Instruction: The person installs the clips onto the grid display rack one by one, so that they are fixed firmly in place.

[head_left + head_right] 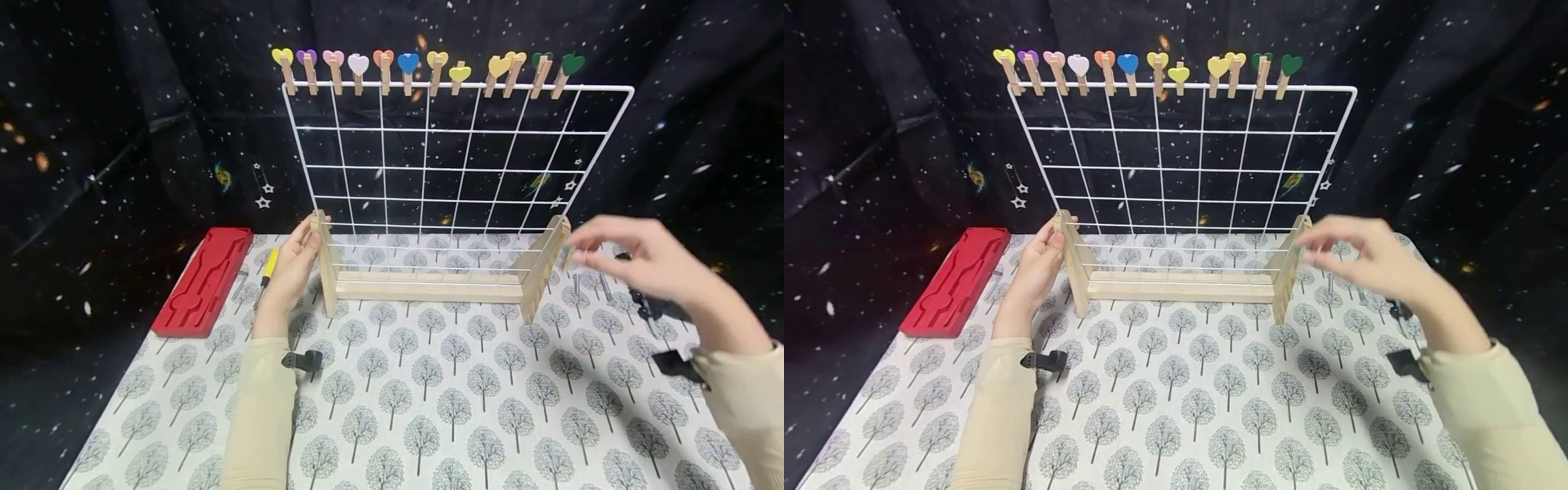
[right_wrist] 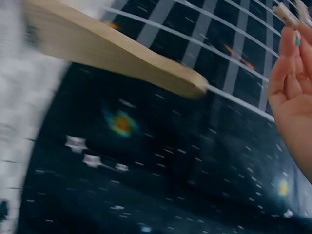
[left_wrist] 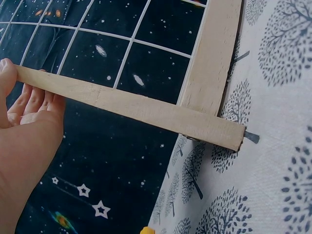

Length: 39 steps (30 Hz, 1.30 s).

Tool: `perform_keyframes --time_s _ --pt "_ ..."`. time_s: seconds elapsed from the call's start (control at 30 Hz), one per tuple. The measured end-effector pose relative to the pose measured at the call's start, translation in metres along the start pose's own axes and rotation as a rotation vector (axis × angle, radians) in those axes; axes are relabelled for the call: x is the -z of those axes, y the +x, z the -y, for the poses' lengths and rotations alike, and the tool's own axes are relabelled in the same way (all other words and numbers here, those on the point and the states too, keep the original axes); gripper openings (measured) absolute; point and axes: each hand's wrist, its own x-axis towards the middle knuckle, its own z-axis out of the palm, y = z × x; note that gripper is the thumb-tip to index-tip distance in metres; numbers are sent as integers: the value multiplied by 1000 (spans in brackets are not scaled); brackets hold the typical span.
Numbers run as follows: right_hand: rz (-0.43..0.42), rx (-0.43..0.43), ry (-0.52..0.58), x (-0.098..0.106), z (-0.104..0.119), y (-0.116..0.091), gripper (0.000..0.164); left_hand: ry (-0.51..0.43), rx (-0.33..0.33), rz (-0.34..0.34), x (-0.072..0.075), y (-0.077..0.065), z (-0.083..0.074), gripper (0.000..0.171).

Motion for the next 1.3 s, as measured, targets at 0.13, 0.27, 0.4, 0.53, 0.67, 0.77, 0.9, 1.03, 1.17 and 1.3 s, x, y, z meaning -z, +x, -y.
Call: perform_keyframes --time_s 0.13,0.27,0.4,0.53,0.67,0.77,0.9,1.03,1.17,1.3 --pt "-165 -70 160 34 16 30 25 -3 -2 2 -1 2 0 50" --pt "-377 -49 350 60 30 57 21 -1 -3 7 -2 4 0 51" --pt "-534 -12 405 78 38 85 19 6 -1 12 -1 5 -1 52" --pt "-575 -76 289 86 40 110 20 12 -2 2 1 4 -2 51" --pt "-561 -144 177 88 40 127 20 11 2 -12 1 3 -2 51" --pt "-550 -149 158 90 39 132 19 -8 -3 -7 0 3 -2 51" --pt "-540 -134 140 92 38 132 17 -26 -12 2 -1 2 -1 50" --pt "-515 -167 94 91 36 130 16 -14 -8 2 0 2 -1 50" --pt "-489 -210 42 87 35 127 17 -8 8 0 0 2 0 49" --pt "-486 -225 42 85 33 125 20 -7 21 -6 0 1 3 49"
